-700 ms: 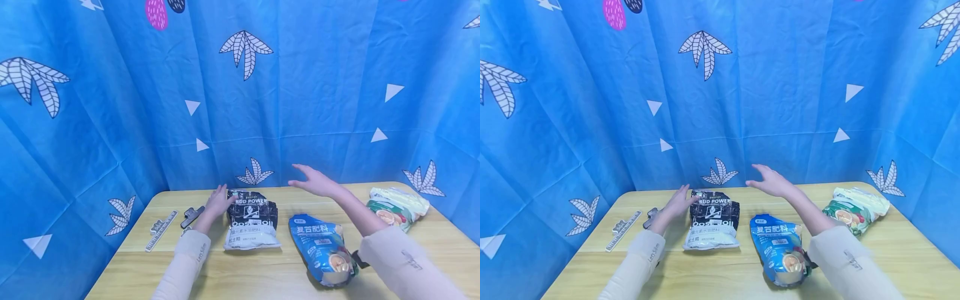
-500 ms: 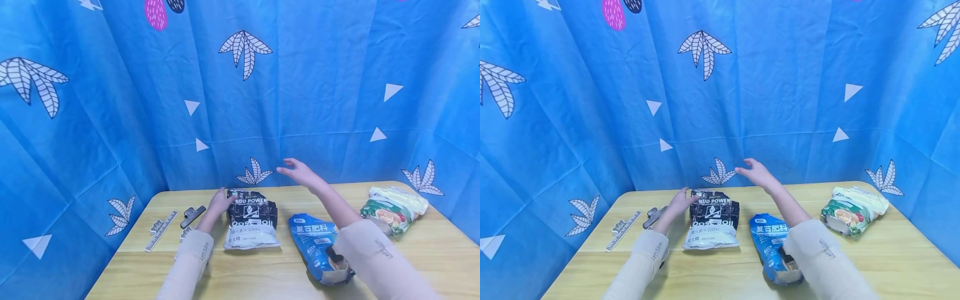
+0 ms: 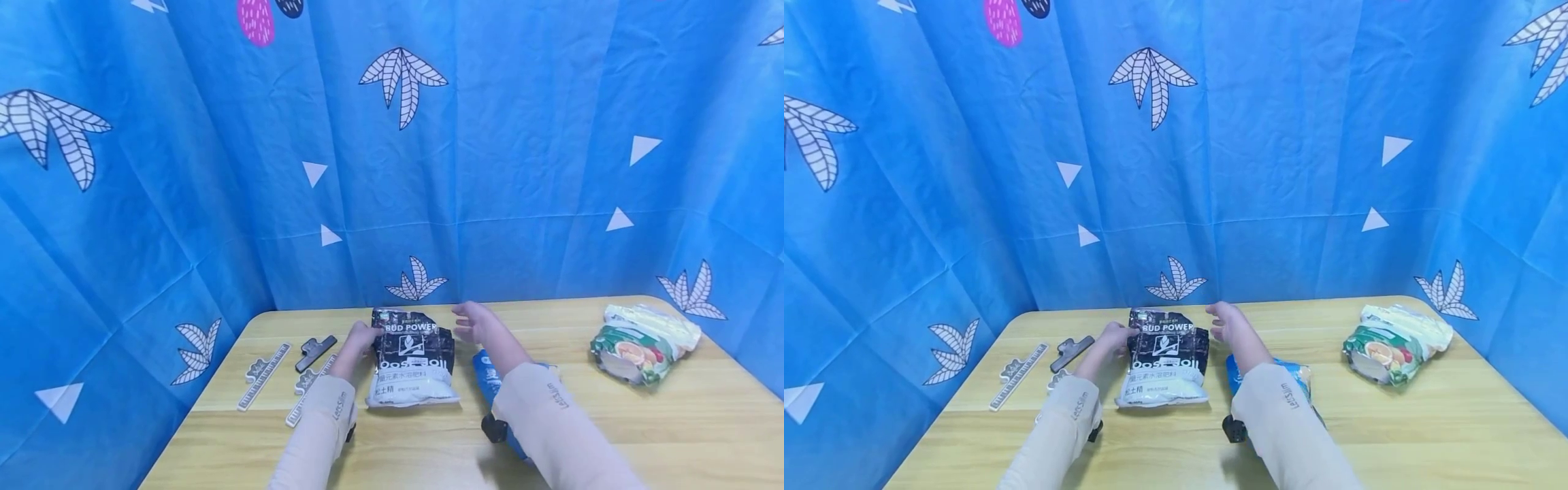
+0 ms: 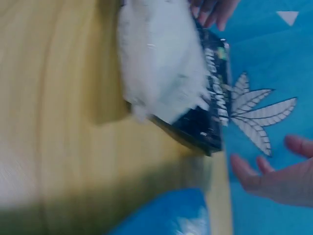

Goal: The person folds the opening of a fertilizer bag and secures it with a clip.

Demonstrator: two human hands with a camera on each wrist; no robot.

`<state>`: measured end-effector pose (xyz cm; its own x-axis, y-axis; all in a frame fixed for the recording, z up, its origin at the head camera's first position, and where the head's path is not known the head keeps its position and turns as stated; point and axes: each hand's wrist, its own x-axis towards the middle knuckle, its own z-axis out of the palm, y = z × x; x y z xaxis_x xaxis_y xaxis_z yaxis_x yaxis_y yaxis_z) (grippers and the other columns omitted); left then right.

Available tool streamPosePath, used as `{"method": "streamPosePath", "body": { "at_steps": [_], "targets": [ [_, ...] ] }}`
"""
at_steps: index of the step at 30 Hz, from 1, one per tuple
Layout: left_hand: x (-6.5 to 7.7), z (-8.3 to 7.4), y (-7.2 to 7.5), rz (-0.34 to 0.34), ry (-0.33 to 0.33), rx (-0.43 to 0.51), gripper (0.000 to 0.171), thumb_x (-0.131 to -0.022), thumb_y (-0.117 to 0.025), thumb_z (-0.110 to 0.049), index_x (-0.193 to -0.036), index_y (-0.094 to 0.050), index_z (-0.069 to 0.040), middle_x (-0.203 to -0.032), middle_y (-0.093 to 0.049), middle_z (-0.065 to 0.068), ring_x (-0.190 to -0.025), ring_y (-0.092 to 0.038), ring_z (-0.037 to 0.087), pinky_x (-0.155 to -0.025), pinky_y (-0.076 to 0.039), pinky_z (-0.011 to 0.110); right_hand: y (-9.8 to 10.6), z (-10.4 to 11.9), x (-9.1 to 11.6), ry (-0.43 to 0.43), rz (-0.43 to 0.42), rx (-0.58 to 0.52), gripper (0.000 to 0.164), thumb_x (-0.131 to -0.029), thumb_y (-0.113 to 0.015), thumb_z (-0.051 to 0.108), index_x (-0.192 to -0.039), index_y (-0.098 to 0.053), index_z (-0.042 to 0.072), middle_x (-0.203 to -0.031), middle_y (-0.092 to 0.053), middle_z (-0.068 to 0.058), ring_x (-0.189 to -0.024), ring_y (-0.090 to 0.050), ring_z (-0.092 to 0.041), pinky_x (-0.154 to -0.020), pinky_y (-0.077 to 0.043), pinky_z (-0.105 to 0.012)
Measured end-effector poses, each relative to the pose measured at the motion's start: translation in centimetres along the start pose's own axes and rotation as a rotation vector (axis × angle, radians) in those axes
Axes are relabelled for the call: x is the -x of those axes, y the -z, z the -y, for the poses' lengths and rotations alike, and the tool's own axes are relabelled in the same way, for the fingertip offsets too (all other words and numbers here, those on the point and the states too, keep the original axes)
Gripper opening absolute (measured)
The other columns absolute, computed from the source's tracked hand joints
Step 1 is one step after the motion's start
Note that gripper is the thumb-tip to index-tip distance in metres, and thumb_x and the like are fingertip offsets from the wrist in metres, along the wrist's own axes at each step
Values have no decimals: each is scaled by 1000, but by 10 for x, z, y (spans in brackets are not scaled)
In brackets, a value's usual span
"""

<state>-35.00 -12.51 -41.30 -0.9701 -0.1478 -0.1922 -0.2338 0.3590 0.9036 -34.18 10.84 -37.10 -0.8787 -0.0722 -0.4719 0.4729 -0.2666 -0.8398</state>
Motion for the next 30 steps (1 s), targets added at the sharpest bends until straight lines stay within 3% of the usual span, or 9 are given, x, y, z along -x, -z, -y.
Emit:
{"method": "streamPosePath", "body": {
  "at_steps": [3, 6, 8, 10, 11, 12, 17, 23, 30],
  "targets": [
    [-2, 3, -1, 51, 45, 41, 40, -86, -57, -6, -117, -40, 14, -111, -51, 28, -106, -50, 39, -92, -41, 44, 0, -12, -5, -113, -93, -202, 55, -92, -41, 4, -142, -19, -3, -146, -18, -24, -132, -22, -35, -105, -23, -42],
    [-3, 4, -2, 90, 71, 51, 40, -89, -55, -6, -119, -38, 14, -114, -50, 29, -109, -49, 39, -94, -40, 43, 4, -25, -23, -150, -123, -285, 62, -92, -40, 5, -144, -7, -4, -149, -10, -22, -134, -14, -33, -106, -20, -42],
    [-2, 4, -2, 109, 81, 67, 40, -89, -54, -4, -119, -38, 16, -114, -50, 29, -107, -51, 39, -91, -43, 41, 3, -28, -20, -147, -123, -285, 64, -91, -38, 5, -143, -1, -6, -149, -7, -22, -135, -12, -33, -106, -19, -42],
    [-4, 7, -2, 110, 107, 72, 40, -88, -54, -4, -119, -38, 15, -112, -52, 28, -103, -54, 37, -85, -47, 38, 0, -31, -18, -159, -114, -278, 64, -92, -36, 7, -142, 1, -7, -147, -13, -22, -133, -19, -31, -104, -23, -39],
    [-6, 9, -2, 108, 117, 71, 39, -88, -55, -3, -118, -39, 14, -109, -53, 27, -98, -56, 35, -81, -49, 36, -1, -33, -16, -171, -101, -274, 62, -92, -37, 8, -142, -2, -8, -146, -19, -21, -130, -25, -30, -102, -27, -38],
    [-8, 12, -2, 101, 132, 77, 39, -87, -56, -3, -118, -39, 14, -106, -54, 26, -95, -57, 34, -77, -50, 34, -9, -30, 1, -188, -103, -267, 58, -93, -34, 9, -142, -8, -8, -142, -27, -20, -126, -32, -28, -99, -30, -35],
    [-24, 26, -3, 101, 178, 136, 33, -86, -58, -3, -112, -43, 11, -90, -57, 20, -73, -59, 23, -63, -51, 27, -11, -44, -4, -206, -56, -188, 39, -97, -33, 18, -130, -36, -3, -114, -52, -9, -99, -50, -21, -82, -40, -29],
    [-6, 20, 1, 53, 172, 193, 27, -92, -51, -7, -112, -44, 11, -77, -56, 13, -59, -54, 15, -57, -51, 24, -12, -55, -9, -147, -86, -181, 31, -99, -33, 18, -122, -41, -1, -110, -50, -9, -96, -48, -22, -82, -40, -31],
    [7, 14, 6, 34, 149, 246, 27, -95, -49, -12, -109, -51, 11, -64, -51, 5, -48, -47, 10, -46, -45, 19, -15, -56, 4, -91, -59, -150, 33, -101, -31, 24, -117, -47, 0, -98, -57, -8, -90, -52, -21, -82, -43, -32]
  ]
}}
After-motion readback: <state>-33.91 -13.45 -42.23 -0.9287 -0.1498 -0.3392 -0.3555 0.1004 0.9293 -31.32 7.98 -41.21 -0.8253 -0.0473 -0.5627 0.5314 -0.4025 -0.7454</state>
